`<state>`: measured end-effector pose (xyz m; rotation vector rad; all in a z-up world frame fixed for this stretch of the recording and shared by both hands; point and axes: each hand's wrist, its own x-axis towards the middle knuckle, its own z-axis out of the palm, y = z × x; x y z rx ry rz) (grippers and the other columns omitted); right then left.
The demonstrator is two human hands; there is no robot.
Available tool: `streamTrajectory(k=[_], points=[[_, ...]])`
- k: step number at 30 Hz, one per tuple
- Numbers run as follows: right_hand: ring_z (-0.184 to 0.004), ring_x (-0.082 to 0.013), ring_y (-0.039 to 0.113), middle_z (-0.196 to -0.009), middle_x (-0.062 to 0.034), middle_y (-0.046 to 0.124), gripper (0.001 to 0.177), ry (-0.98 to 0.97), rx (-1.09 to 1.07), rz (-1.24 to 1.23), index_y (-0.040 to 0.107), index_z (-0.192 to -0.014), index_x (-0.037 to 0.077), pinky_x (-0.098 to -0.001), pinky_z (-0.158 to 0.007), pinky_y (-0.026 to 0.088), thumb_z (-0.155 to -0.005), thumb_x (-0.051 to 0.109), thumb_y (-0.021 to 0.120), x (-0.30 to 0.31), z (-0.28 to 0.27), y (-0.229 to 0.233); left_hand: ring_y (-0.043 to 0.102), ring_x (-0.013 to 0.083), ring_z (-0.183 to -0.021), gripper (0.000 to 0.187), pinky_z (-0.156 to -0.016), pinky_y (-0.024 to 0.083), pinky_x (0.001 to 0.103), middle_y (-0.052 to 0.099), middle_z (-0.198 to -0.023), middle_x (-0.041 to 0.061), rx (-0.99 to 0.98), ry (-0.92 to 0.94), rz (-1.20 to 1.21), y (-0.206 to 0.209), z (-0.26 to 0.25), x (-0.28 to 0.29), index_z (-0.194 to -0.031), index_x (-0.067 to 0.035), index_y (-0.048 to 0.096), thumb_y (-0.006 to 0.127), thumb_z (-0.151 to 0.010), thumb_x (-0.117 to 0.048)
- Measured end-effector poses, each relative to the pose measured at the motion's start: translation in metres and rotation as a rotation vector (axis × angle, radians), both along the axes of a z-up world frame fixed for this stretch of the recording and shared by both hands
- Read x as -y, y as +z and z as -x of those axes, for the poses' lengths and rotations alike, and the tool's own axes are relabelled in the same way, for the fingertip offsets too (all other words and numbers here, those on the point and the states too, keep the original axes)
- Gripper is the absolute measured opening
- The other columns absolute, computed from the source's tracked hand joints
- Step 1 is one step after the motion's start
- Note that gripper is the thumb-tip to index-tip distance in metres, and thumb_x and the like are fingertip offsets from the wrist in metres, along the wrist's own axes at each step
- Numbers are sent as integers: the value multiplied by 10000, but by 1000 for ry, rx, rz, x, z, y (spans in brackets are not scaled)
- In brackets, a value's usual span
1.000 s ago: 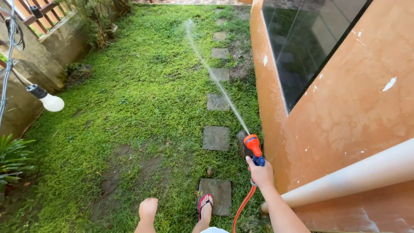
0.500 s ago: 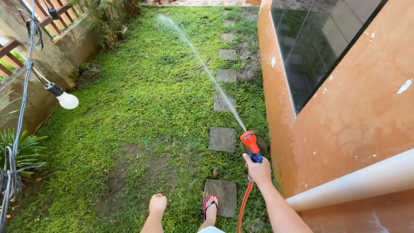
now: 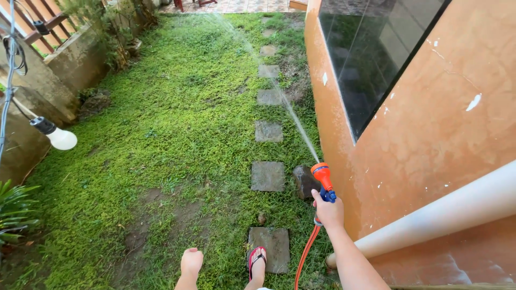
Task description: Watering a small garden area and spraying a wall using a garden hose with a spray nozzle.
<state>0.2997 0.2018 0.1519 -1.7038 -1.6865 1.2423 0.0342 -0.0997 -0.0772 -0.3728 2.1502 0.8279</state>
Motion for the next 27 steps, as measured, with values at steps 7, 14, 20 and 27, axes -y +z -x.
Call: streamTrajectory(k=[7,14,20,27], points=[[-432,-198,526,-501,-29,566,420,-148,-21,1,592,-529,111,-348,-504,437,-848,373,667,-14,-12,-10,491,181,-567,354,-570,383,342,649,-770,78,-78,33,-79,-8,4,-15,-1215,-123,589,560,-862,-116],[-457,-193,534,-501,-23,566,420,-219,-9,2,582,-519,121,-353,-529,427,-840,376,672,-25,-19,-15,588,143,-739,396,-683,416,297,755,-961,74,-91,73,-279,9,-8,-49,-1188,-86,640,504,-822,-22],[-482,-162,514,-549,-3,592,388,-210,-11,47,606,-564,132,-329,-526,413,-850,383,682,-20,-17,-7,356,80,-490,333,-504,330,236,722,-971,49,-141,-78,-347,105,-35,-91,-1227,-120,649,588,-905,-61],[-461,-162,506,-519,-20,567,382,-70,-32,46,617,-558,111,-327,-538,435,-836,357,705,-6,1,-13,435,105,-554,376,-574,386,266,722,-1075,28,-211,-236,-565,191,-46,-173,-1237,-131,650,513,-888,-106]])
